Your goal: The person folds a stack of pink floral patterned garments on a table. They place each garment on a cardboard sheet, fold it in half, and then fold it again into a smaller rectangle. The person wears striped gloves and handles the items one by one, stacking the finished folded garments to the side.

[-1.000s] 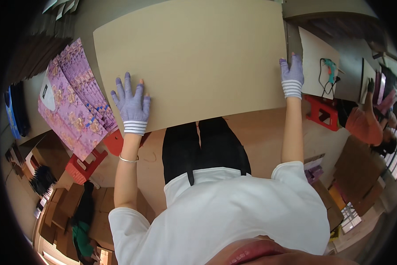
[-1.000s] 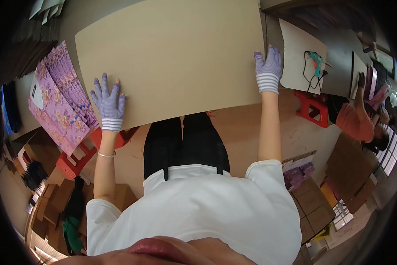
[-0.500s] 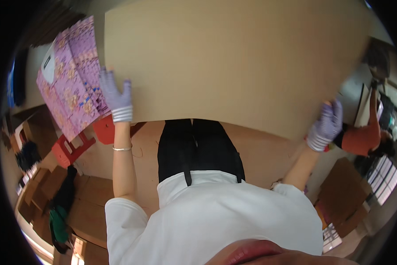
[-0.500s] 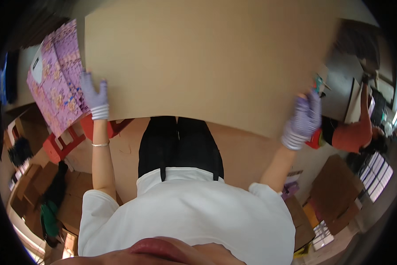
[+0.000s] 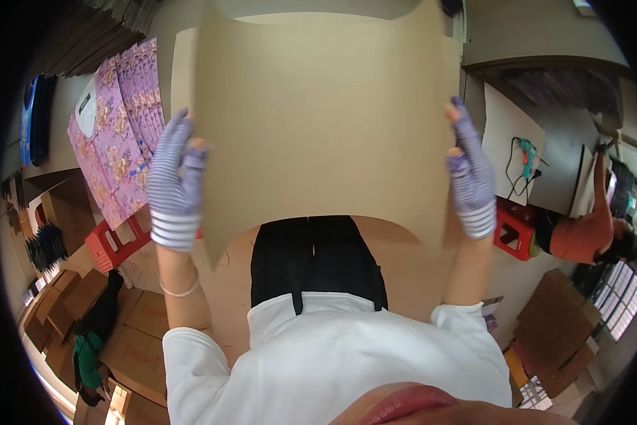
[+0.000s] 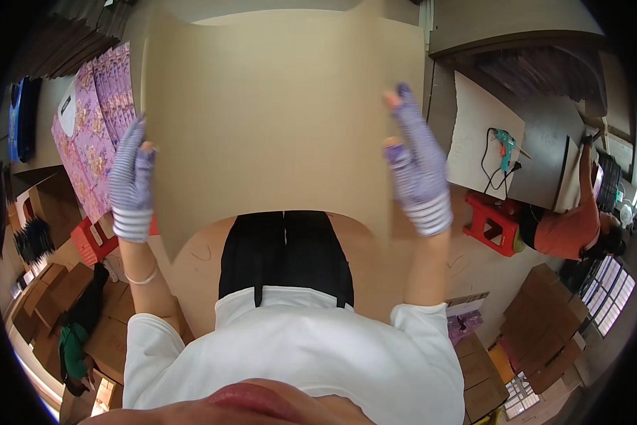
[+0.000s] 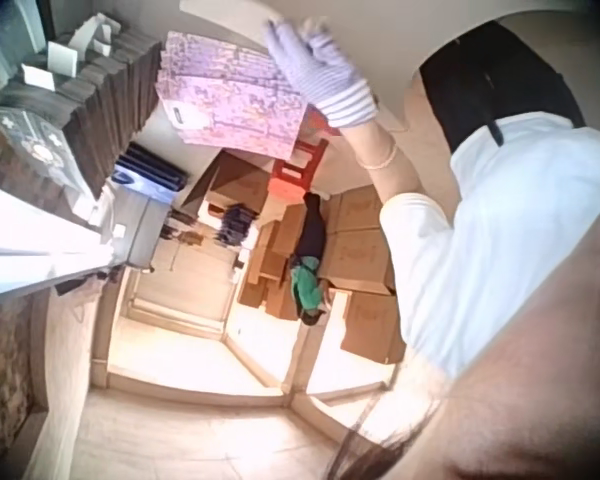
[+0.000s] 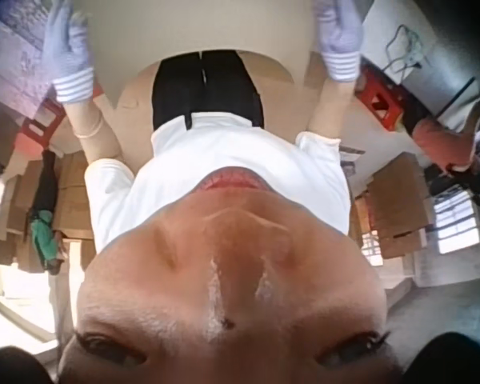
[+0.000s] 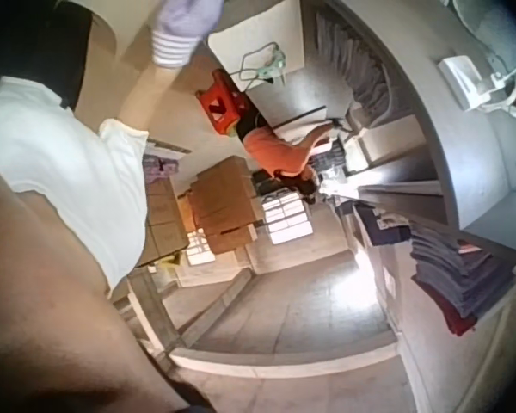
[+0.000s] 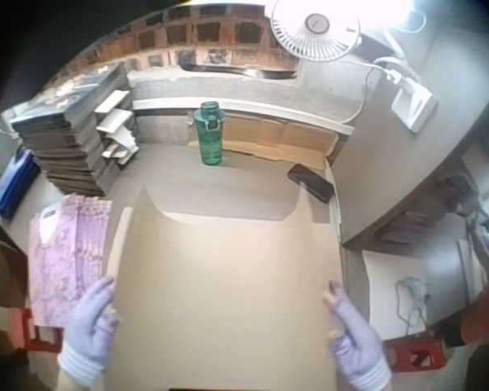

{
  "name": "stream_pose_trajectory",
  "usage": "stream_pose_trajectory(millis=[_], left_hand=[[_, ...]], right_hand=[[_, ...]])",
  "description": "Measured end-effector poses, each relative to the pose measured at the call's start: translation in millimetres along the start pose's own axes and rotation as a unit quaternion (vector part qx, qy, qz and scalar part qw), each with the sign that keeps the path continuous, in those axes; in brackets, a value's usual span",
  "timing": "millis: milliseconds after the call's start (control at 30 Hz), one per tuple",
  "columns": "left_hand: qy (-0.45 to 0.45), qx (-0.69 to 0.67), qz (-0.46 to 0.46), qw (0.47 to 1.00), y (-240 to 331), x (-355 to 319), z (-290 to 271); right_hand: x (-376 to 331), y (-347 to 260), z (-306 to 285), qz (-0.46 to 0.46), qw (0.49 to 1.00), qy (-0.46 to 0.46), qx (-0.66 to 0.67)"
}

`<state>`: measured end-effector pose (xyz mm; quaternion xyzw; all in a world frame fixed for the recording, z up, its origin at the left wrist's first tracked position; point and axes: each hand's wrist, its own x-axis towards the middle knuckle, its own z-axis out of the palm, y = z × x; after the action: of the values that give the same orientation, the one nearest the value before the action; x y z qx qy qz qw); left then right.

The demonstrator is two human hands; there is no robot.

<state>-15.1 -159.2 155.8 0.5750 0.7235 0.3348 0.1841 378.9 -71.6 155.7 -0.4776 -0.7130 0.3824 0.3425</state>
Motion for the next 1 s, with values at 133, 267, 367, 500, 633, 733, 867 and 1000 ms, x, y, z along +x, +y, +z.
stream_pose_trajectory(millis=[133, 267, 367, 500, 633, 733, 867, 1000], left_hand=[[-0.039, 0.16, 0.129, 0.978, 46.6, -6.5, 72.5], [-0.196, 0.351, -0.009, 0.916, 32.1, 0.1, 148.8], [-0.003, 0.201, 0.09, 0.976, -17.2, -20.1, 131.0], [0.04, -0.085, -0.022, 0.995, -58.2, -20.5, 70.4], [0.016, -0.045, 0.013, 0.999, -61.6, -20.3, 83.8], [-0.073, 0.2, 0.03, 0.977, -22.0, -14.6, 136.7], [-0.119, 0.308, 0.008, 0.944, 5.3, -4.7, 151.4], [-0.026, -0.024, 0.05, 0.998, -38.7, -15.2, 100.8]], right_hand=[[3.1, -7.0, 98.3, -0.06, 0.979, -0.039, -0.189], [8.9, 37.1, 183.1, -0.035, 0.893, -0.103, -0.436], [2.8, 46.2, 162.7, -0.072, 0.943, 0.016, -0.324], [-4.1, 58.0, 73.4, 0.024, 0.989, 0.066, 0.133], [-8.8, 58.9, 71.1, 0.099, 0.987, 0.021, 0.127], [10.1, 46.9, 138.1, 0.0, 0.934, -0.01, -0.358], [18.9, 49.5, 150.7, -0.006, 0.853, -0.064, -0.519], [-11.6, 37.9, 81.0, 0.094, 0.986, 0.056, 0.129]])
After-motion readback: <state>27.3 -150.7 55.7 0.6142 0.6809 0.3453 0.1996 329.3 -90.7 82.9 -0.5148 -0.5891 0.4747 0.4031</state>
